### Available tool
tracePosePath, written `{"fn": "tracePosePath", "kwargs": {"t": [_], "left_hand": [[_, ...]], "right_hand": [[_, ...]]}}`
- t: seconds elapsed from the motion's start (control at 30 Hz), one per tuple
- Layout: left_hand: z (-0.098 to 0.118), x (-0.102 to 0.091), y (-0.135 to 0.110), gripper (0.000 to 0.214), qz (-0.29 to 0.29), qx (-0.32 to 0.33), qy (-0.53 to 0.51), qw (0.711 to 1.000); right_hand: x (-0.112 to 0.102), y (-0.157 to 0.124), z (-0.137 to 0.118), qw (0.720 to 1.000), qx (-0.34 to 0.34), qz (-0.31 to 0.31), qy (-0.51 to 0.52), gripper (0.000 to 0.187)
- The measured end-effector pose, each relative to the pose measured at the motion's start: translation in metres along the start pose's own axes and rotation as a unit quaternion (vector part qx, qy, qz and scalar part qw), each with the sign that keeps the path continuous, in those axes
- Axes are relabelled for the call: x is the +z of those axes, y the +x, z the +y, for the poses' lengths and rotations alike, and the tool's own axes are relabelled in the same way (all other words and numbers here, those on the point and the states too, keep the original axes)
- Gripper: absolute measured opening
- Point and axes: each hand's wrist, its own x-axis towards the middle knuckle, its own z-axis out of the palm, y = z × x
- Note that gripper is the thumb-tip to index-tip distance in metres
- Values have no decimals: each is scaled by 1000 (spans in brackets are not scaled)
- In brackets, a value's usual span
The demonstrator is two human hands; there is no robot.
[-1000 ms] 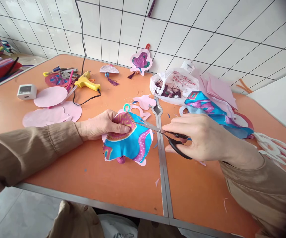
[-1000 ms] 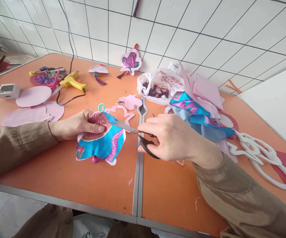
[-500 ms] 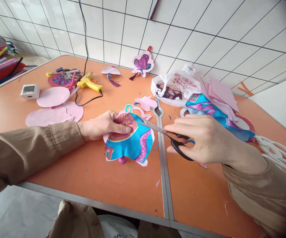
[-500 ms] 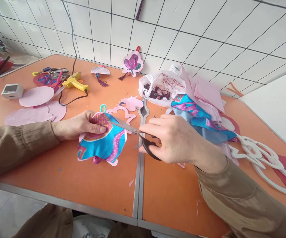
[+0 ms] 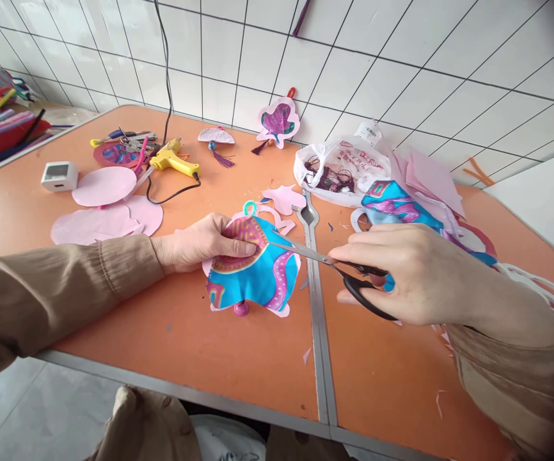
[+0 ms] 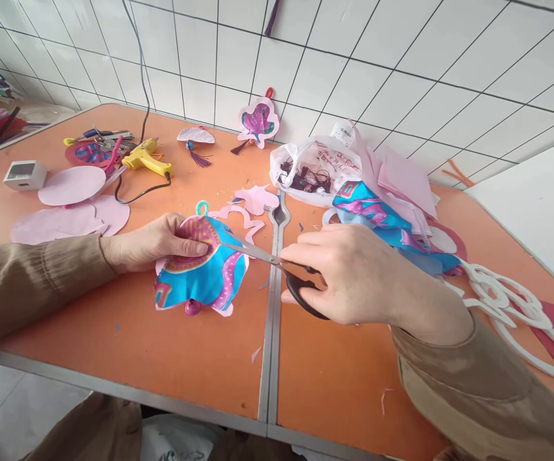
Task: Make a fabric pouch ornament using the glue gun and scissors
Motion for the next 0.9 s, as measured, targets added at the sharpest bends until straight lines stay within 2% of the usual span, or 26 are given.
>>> {"fn": "tracePosePath", "kwargs": {"t": [0.2,0.37,0.53,0.73,0.9], "left_hand": [[1,2,0,39,7,6,3,1000],[2,2,1,39,17,7,15,1000],[2,3,1,39,23,3,13,1000],[2,3,1,39,3,0,-4,1000],[1,1,2,37,-5,9,-2,1000]], "right_hand": [[1,1,1,1000,-2,0,-8,22],[3,1,2,1000,-6,2,-13,26],[9,4,-1,999,-9,35,-26,26],[18,3,-1,995,-11,77,-56,20],[20,3,-1,994,-8,91,-62,17]]}}
